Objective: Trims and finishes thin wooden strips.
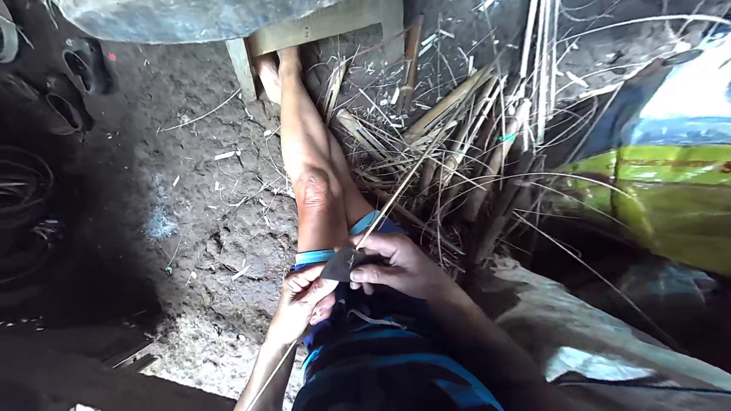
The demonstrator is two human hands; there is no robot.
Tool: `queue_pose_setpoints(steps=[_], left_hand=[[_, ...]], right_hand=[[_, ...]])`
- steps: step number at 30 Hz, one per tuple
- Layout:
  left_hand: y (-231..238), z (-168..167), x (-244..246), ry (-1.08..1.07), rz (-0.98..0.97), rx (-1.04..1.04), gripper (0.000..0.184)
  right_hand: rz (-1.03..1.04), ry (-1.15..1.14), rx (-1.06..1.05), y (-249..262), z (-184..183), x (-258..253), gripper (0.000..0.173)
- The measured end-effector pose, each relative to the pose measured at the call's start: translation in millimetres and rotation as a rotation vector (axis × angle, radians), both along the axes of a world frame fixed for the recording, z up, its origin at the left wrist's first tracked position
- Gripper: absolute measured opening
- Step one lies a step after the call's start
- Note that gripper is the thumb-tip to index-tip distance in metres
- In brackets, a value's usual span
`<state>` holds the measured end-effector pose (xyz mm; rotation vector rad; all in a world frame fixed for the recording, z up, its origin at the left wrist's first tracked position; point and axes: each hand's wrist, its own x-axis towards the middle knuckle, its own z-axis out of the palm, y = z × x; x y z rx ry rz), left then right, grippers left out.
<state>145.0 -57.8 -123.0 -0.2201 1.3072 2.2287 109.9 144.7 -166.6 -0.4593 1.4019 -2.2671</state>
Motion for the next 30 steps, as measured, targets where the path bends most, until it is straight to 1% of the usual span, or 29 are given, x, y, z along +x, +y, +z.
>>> queue_pose_setpoints(steps=[3,6,8,11,13,16,18,20,21,22,23,24,26,28,30], left_hand=[[-2.5,3.1,5.3,-0.047,0.012,0.033,0.015],[-4.2,3.4,10.4,-0.079,0.018,0.054,0.022],[-9.3,4.1,13.6,-0.064,0.006,0.041,0.025],[-25.9,4.5,25.3,-0.037,-0.035,0.029,0.027],[-37.0,4.5,37.4,-0.039,-0.051,0.013,0.028],[-51.1,5.8,53.7,-0.065,-0.055,0.005,0.026],[-60.2,6.3,61.8,-0.085,-0.062,0.022,0.026],[-65.6,9.7,64.5,-0.114,-0.033,-0.016,0.027],[-64.1,11.3,62.5,-0.118,-0.013,-0.054,0.027],[-59.9,12.2,57.8,-0.102,0.001,-0.094,0.026],[-54.4,12.2,51.5,-0.064,-0.002,-0.122,0.026],[-48.5,11.3,44.3,-0.024,-0.013,-0.124,0.027],[-36.3,7.9,29.4,0.051,-0.041,-0.096,0.027],[-26.3,5.6,21.0,0.101,-0.051,-0.081,0.025],[-22.0,4.1,18.5,0.137,-0.061,-0.065,0.02]], right_hand=[[-0.029,0.0,-0.013,1.9,-3.8,-4.5,0.016],[-0.074,0.034,0.034,6.9,-3.2,-8.6,0.011],[-0.111,0.047,0.086,11.8,-0.3,-12.4,0.01],[-0.272,-0.021,0.178,32.7,1.3,-27.9,0.015],[-0.371,-0.092,0.168,55.6,-4.6,-45.9,0.018],[-0.53,-0.207,0.239,92.5,-13.4,-70.4,0.024],[-0.631,-0.26,0.236,117.9,-23.2,-81.9,0.026],[-0.754,-0.299,0.155,137.5,-30.4,-85.6,0.025],[-0.786,-0.29,0.149,139.8,-30.1,-82.8,0.025],[-0.785,-0.275,0.186,134.1,-26.7,-76.8,0.025],[-0.745,-0.26,0.251,119.8,-20.2,-66.5,0.024],[-0.656,-0.235,0.308,100.7,-12.7,-51.0,0.023],[-0.415,-0.157,0.346,57.6,2.0,-19.3,0.028],[-0.139,-0.059,0.257,21.0,10.5,-0.4,0.024],[0.052,0.034,0.134,-3.1,9.8,9.4,0.024]])
